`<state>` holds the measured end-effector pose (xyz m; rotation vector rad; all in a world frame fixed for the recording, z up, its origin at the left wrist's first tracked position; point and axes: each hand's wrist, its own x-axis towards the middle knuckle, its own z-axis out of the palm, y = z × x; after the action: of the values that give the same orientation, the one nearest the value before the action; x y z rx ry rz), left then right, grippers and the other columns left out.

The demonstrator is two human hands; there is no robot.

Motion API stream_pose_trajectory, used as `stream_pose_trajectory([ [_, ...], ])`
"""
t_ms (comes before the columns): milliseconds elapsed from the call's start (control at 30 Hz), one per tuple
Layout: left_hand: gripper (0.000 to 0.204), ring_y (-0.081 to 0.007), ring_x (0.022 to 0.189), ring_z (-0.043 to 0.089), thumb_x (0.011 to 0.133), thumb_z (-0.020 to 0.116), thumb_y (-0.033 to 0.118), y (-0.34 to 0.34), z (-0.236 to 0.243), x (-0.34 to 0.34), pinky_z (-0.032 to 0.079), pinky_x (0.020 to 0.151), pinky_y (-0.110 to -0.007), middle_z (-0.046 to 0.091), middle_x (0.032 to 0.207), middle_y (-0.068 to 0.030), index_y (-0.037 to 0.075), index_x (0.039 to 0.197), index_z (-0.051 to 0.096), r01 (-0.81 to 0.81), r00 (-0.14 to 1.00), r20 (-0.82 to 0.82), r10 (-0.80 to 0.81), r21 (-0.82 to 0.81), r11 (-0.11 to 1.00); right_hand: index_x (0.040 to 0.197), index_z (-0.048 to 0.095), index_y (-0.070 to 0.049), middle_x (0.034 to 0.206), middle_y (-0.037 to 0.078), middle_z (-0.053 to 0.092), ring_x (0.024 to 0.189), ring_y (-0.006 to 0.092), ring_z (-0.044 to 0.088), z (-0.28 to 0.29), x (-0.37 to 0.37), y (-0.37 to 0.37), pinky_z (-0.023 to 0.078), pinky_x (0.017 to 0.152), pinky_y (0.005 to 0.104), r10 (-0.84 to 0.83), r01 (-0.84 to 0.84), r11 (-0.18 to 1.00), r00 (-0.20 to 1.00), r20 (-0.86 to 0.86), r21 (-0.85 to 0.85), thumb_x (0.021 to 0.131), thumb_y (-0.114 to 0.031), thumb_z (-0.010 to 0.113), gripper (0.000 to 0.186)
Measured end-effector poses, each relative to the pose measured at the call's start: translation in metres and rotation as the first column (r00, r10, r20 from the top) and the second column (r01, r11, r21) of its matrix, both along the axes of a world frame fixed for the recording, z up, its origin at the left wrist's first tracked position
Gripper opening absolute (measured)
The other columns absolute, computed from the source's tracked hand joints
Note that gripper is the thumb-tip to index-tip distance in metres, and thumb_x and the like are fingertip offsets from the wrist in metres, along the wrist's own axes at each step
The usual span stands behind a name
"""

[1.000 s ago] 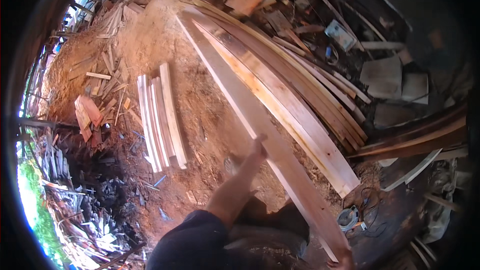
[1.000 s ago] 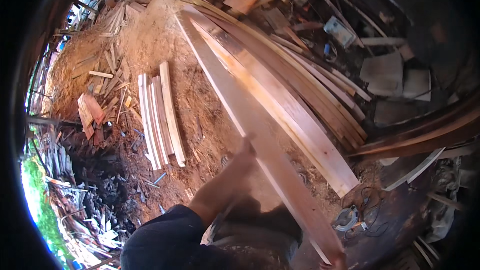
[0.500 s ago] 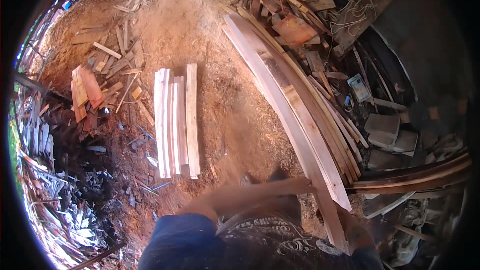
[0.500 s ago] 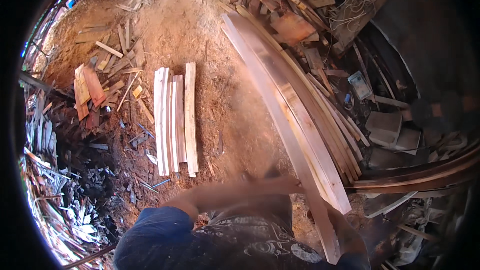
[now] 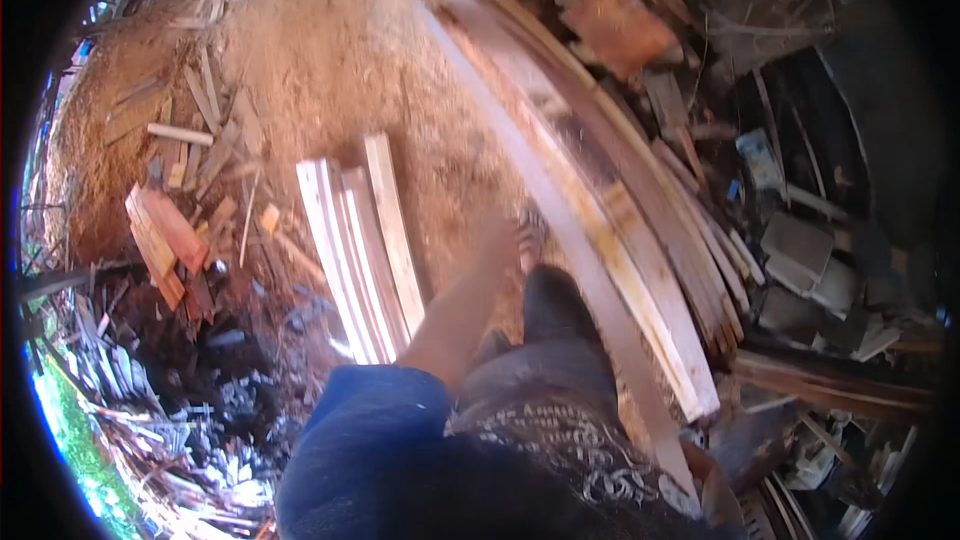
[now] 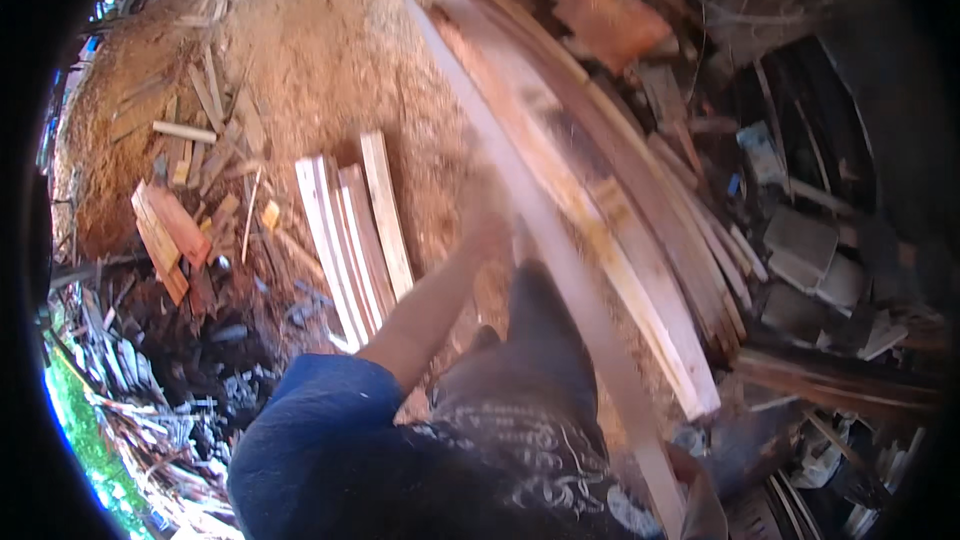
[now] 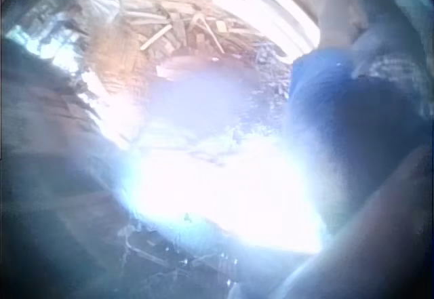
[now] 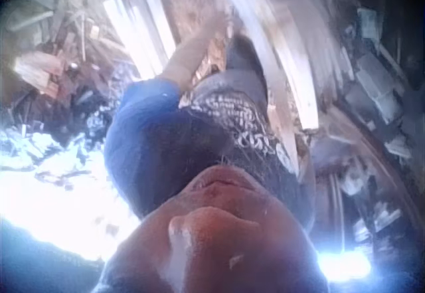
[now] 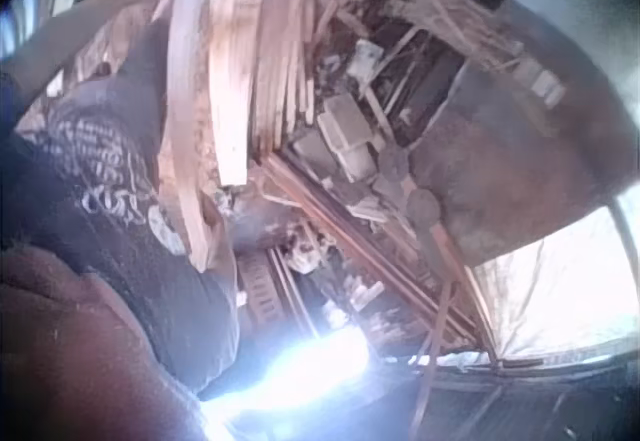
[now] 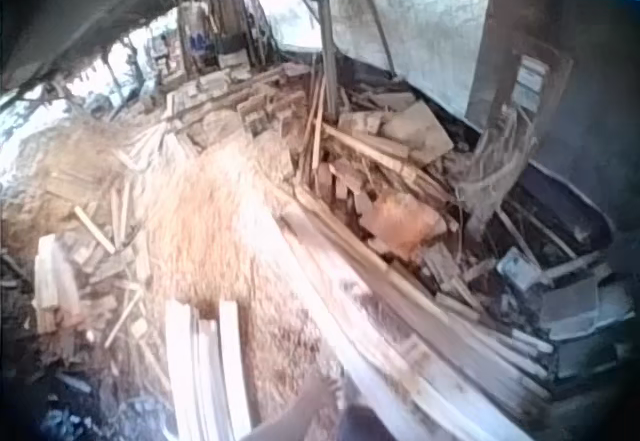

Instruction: The person pushes long wooden boards through a table saw and then stacks them onto a workbench.

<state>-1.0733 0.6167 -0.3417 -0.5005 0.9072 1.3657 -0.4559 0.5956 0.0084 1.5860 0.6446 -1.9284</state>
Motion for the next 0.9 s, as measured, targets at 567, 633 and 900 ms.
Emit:
stream_pose_trajectory([
  [567,0.067,-0.0376,0.130,0.050,0.098,0.038,0.056,0.200,0.146,-0.366,0.042,0.110,-0.053,0.050,0.145,-0.0161,0.010,0.147,0.045,-0.401,0.904,0.230,0.361,0.161,0.902,0.114,0.063,0.007,0.108,0.034,0.063,0.107,0.0482,0.059,0.076,-0.398,0.238,0.046,0.092,0.0501,0.239,-0.635,0.337,0.771,0.590,0.695,0.103,-0.033,0.042,0.046],
  [633,0.064,-0.0386,0.129,0.051,0.098,0.038,0.053,0.207,0.178,-0.458,0.042,0.109,-0.055,0.053,0.143,-0.0153,0.009,0.144,0.047,-0.460,0.883,-0.022,0.468,0.148,0.875,0.114,0.064,0.006,0.109,0.035,0.063,0.107,0.0480,0.059,0.064,-0.514,0.268,0.046,0.092,0.0504,0.263,-0.681,0.437,0.722,0.640,0.588,0.103,-0.034,0.043,0.047],
  [900,0.053,-0.0316,0.124,0.054,0.104,0.032,0.043,0.274,0.271,-0.772,0.043,0.109,-0.050,0.058,0.133,-0.0157,0.007,0.140,0.047,-0.461,0.832,-0.186,0.524,0.296,0.837,0.121,0.063,0.003,0.114,0.032,0.063,0.111,0.0423,0.060,-0.042,-0.702,0.326,0.046,0.095,0.0478,0.382,-0.696,0.473,0.715,0.586,0.541,0.100,-0.045,0.045,0.055],
])
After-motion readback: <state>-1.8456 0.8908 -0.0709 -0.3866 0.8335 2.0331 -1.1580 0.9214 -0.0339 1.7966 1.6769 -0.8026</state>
